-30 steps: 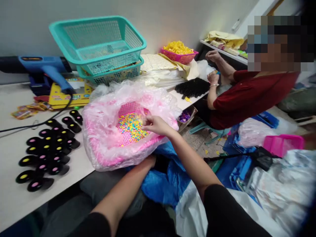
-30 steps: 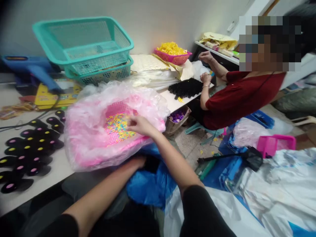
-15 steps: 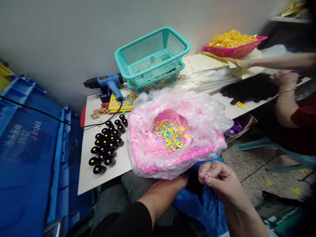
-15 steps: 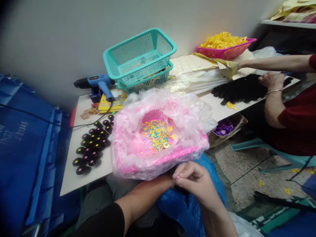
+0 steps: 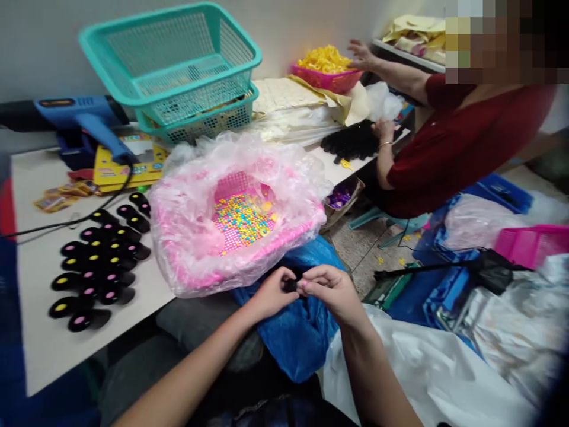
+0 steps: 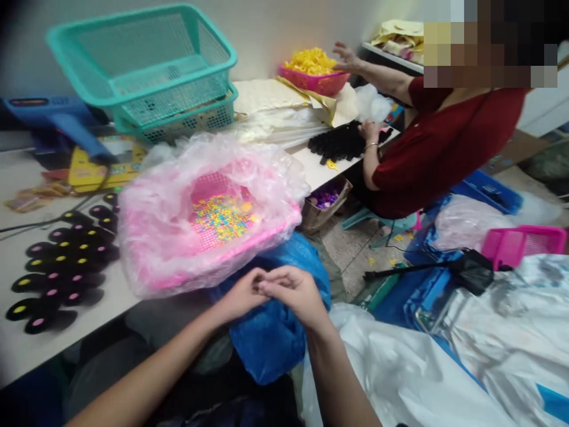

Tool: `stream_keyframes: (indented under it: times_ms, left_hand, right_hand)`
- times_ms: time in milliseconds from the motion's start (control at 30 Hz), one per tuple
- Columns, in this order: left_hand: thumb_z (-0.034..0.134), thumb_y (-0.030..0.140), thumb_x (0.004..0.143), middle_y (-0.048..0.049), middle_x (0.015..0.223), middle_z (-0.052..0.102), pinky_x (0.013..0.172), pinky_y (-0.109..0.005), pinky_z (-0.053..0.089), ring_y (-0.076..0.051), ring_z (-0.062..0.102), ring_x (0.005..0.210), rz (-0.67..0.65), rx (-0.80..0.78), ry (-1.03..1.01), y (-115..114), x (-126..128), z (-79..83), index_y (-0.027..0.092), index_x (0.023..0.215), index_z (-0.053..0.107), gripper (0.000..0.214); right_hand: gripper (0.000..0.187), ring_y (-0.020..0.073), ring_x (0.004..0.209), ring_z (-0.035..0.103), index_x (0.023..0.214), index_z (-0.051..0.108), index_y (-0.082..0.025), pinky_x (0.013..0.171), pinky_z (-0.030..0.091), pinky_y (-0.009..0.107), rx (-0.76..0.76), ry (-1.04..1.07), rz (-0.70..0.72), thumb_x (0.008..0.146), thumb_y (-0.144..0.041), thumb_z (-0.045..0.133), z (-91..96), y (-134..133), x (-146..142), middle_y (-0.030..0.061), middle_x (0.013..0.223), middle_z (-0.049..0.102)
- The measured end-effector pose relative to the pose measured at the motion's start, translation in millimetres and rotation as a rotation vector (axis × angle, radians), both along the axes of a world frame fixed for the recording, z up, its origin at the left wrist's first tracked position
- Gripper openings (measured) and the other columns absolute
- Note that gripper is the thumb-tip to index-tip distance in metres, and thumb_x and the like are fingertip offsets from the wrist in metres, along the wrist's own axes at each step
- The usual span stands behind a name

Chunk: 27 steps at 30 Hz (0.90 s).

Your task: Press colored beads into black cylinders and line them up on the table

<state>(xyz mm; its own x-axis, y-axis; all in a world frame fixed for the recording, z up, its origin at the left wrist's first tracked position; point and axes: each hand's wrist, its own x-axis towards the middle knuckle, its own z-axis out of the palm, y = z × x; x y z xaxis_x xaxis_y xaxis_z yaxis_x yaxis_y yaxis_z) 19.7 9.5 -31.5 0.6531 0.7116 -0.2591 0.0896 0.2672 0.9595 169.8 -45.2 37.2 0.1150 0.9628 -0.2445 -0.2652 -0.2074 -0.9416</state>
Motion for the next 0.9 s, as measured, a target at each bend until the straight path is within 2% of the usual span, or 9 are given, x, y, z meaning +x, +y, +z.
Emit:
stream_keyframes:
  times_ms: [67,133,233,300,367,500,900]
  left_hand:
    - [0.071,0.032,0.074,-0.0056,0.102,0.062,0.085,-0.034,0.049,-0.020,0.058,0.100,0.063,-0.036,-0.057,-16,-24,12.3,0.017,0.102,0.056,0.034]
    - [0.066,0.034,0.078,-0.0048,0.106,0.062,0.085,-0.030,0.049,-0.019,0.059,0.101,0.163,-0.109,-0.131,-28,-57,27.0,0.021,0.106,0.054,0.034]
    - [0.072,0.029,0.073,-0.0023,0.100,0.064,0.080,-0.029,0.051,-0.018,0.065,0.091,0.329,-0.428,-0.329,-43,-97,47.6,0.022,0.096,0.054,0.029]
    - [0.072,0.026,0.072,-0.0015,0.098,0.063,0.081,-0.030,0.052,-0.020,0.066,0.090,0.389,-0.551,-0.406,-50,-109,57.2,0.022,0.094,0.056,0.027]
    - [0.069,0.025,0.074,-0.0014,0.096,0.060,0.075,-0.029,0.053,-0.018,0.063,0.088,0.437,-0.537,-0.447,-56,-112,62.8,0.021,0.096,0.059,0.025]
    - [0.062,0.025,0.075,-0.0020,0.096,0.053,0.060,-0.024,0.049,-0.015,0.053,0.081,0.518,-0.418,-0.480,-63,-109,66.6,0.020,0.094,0.062,0.019]
    - [0.060,0.028,0.075,-0.0027,0.096,0.053,0.059,-0.026,0.044,-0.016,0.049,0.079,0.545,-0.420,-0.488,-67,-109,70.5,0.021,0.091,0.059,0.018]
  right_hand:
    - [0.022,0.0145,0.065,0.068,0.075,0.071,-0.017,0.064,0.054,0.025,-0.021,0.005,0.037,0.061,-0.030,0.083,-1.2,-1,-5,0.0032,0.071,0.072]
    - [0.019,0.0141,0.067,0.067,0.074,0.072,-0.017,0.065,0.053,0.025,-0.012,-0.011,0.106,0.063,-0.029,0.082,-0.7,0,-16,0.0031,0.072,0.071]
    - [0.013,0.0132,0.072,0.063,0.076,0.073,-0.019,0.066,0.050,0.024,0.083,-0.115,0.233,0.069,-0.028,0.078,3.0,3,-41,0.0029,0.078,0.069]
    - [0.011,0.0132,0.075,0.061,0.077,0.074,-0.020,0.066,0.048,0.024,0.167,-0.185,0.313,0.072,-0.029,0.076,5.6,3,-59,0.0030,0.082,0.066]
    - [0.011,0.0131,0.077,0.059,0.080,0.075,-0.022,0.067,0.048,0.024,0.211,-0.215,0.367,0.074,-0.031,0.075,6.5,3,-76,0.0028,0.085,0.063]
    - [0.011,0.0135,0.081,0.057,0.080,0.076,-0.024,0.070,0.048,0.025,0.195,-0.215,0.391,0.072,-0.032,0.076,3.7,1,-95,0.0027,0.086,0.060]
    - [0.009,0.0117,0.077,0.057,0.074,0.075,-0.022,0.075,0.047,0.026,0.153,-0.152,0.457,0.069,-0.028,0.079,6.1,6,-94,0.0007,0.082,0.057]
